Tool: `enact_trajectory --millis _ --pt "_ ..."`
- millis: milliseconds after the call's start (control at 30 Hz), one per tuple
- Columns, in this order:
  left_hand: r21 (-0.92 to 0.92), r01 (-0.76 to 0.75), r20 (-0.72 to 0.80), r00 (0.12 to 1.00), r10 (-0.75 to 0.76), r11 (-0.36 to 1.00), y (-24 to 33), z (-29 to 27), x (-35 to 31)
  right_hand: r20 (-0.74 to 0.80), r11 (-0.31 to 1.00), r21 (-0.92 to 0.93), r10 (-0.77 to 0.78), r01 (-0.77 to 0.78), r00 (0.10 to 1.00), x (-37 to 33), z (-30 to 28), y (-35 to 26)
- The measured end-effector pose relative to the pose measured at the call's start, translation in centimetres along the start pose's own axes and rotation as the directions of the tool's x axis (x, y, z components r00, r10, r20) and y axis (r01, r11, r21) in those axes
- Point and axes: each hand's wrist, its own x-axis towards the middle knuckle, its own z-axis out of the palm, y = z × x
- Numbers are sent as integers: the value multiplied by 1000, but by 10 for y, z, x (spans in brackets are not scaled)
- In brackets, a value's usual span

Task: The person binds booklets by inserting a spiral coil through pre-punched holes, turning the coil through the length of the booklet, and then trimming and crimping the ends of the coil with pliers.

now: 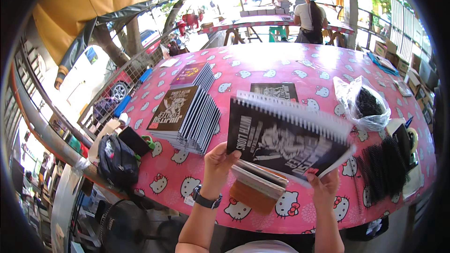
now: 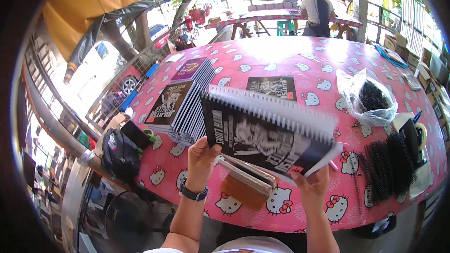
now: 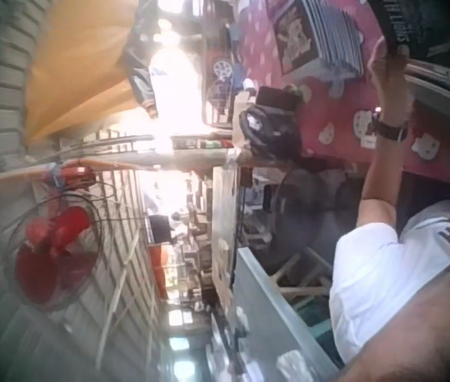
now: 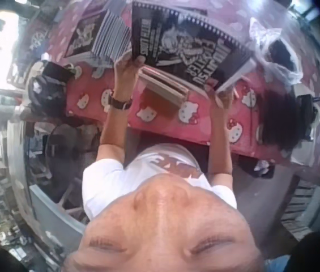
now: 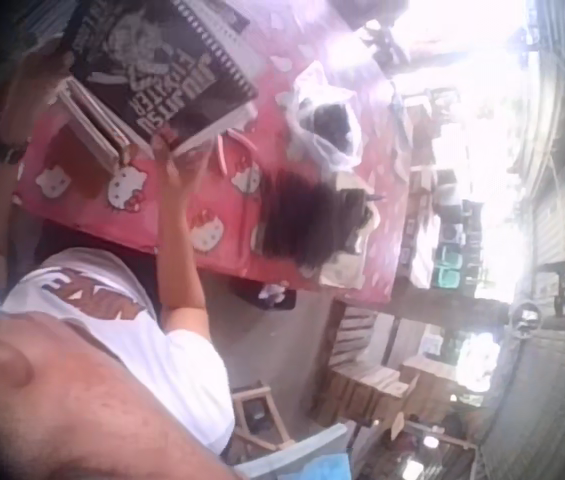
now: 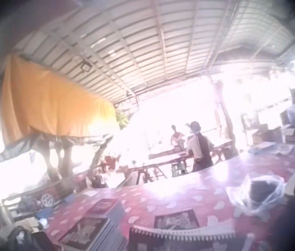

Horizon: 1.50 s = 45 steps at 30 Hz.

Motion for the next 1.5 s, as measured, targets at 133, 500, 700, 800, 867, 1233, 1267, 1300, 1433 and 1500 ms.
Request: enact_trajectory --millis 133,500,700,800,867,1233,1267,1300,1433,1500 --pt "182 -30 28 999 25 983 -7 -26 -9 150 946 -319 -2 50 989 -23 3 -7" --pt "305 61 136 985 -107 950 -24 -50 4 245 661 -708 -100 249 964 -7 12 -24" --pt "353 -19 210 976 -59 935 -37 -66 8 329 681 -700 38 217 944 -19 -2 -2" --pt "364 52 196 972 -131 930 -38 -78 -2 363 710 -660 12 248 932 -29 -12 7" --pt "272 96 154 978 -141 958 -36 -67 -9 353 833 -467 -134 298 926 -34 -1 22" --pt "229 64 -102 994 -41 971 -32 -50 1 39 287 -953 -192 94 981 27 -115 2" --pt "161 56 -83 996 -43 985 -36 -45 3 6 99 -995 -235 30 972 30 -145 1" --pt "93 50 -63 997 -45 994 -40 -39 6 -19 -89 -995 -282 -46 959 28 -170 -4" --pt "5 90 -52 995 -90 996 -34 -32 2 -141 180 -975 -58 -128 988 17 -188 -14" --pt "376 7 -474 861 186 926 -28 -3 2 -262 433 -874 -35 -221 965 15 -177 -18"
